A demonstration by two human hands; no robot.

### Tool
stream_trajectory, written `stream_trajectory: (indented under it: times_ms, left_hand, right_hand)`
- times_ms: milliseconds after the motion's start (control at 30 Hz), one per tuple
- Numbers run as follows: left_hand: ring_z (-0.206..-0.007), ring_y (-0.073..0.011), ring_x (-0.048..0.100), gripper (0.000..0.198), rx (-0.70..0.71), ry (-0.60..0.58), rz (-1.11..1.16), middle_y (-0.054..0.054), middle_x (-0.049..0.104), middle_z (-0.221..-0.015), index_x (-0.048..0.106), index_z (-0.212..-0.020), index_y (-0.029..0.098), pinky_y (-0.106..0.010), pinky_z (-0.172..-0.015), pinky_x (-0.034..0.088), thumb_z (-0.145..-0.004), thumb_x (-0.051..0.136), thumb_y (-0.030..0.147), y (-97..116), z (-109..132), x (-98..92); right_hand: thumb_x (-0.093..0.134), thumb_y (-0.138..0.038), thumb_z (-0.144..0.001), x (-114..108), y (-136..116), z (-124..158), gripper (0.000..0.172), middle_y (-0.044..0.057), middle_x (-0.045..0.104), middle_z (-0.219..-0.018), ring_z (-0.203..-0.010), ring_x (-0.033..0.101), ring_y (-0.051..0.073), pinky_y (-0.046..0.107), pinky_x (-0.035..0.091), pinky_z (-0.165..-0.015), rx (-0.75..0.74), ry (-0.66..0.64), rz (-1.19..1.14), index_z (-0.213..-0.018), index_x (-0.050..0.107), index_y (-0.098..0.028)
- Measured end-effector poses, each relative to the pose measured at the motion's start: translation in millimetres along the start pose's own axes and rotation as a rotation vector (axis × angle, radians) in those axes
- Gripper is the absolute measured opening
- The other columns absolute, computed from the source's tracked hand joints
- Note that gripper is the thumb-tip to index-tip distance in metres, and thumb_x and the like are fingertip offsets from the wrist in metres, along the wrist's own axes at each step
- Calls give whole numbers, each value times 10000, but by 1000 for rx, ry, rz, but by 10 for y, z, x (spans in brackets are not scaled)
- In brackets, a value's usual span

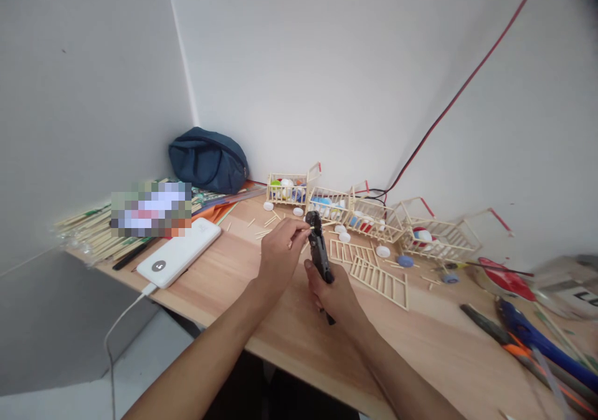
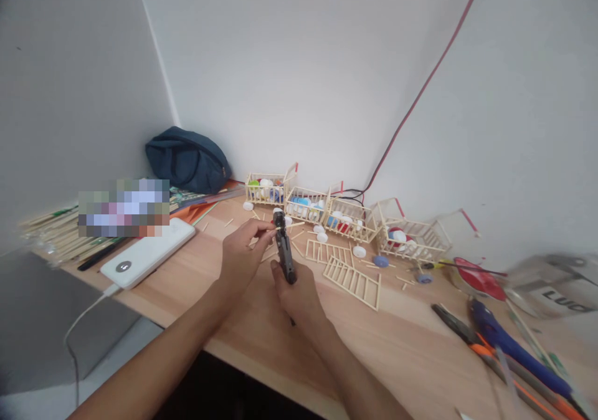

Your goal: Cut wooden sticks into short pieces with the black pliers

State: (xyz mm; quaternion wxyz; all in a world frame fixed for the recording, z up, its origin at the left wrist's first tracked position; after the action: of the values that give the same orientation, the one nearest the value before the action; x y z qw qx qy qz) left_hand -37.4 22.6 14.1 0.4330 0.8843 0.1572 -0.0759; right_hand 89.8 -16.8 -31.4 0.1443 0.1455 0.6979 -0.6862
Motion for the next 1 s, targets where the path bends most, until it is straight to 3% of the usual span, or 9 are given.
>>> stream_trajectory:
  times_ms: [367, 800, 1000]
  left_hand:
    - [-678, -109, 561, 117, -2, -5, 19, 13, 605, -696, 616, -751, 188, -219, -669, 431, -819, 522, 171, 8, -20, -43]
    - [-647, -105, 566, 109, -70, -61, -89, 20, 620, -726, 581, -852, 199, -208, -636, 410, -857, 472, 197, 11, -4, 8]
    - [-715, -129, 562, 149, 37, -125, -258, -11, 621, -813, 545, -900, 197, -222, -646, 389, -898, 396, 199, -71, 16, 26]
  right_hand:
    - [428, -539, -844, -179, -62, -88, 410, -21, 507, -479, -438, 496, 127, 227, 366, -444, -50, -112, 123, -639, 496, -191]
    - [452, -484, -818, -180, -163, -53, 365, 3, 516, -469, -418, 471, 140, 239, 327, -418, -53, 49, 260, -586, 460, -202]
    - [448, -460, -815, -116, -158, -94, 363, -1, 481, -459, -447, 457, 138, 235, 307, -424, -62, 77, 272, -556, 437, -205]
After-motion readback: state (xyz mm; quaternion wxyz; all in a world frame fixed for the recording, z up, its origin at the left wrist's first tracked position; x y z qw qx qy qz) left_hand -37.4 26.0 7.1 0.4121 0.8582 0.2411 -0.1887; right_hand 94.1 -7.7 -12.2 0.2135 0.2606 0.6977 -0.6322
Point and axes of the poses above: each hand's wrist, its own z-axis away from the middle knuckle, its own x-axis out of the palm, y = z × x, the point moved 1 cm from there along -z, towards the middle knuckle
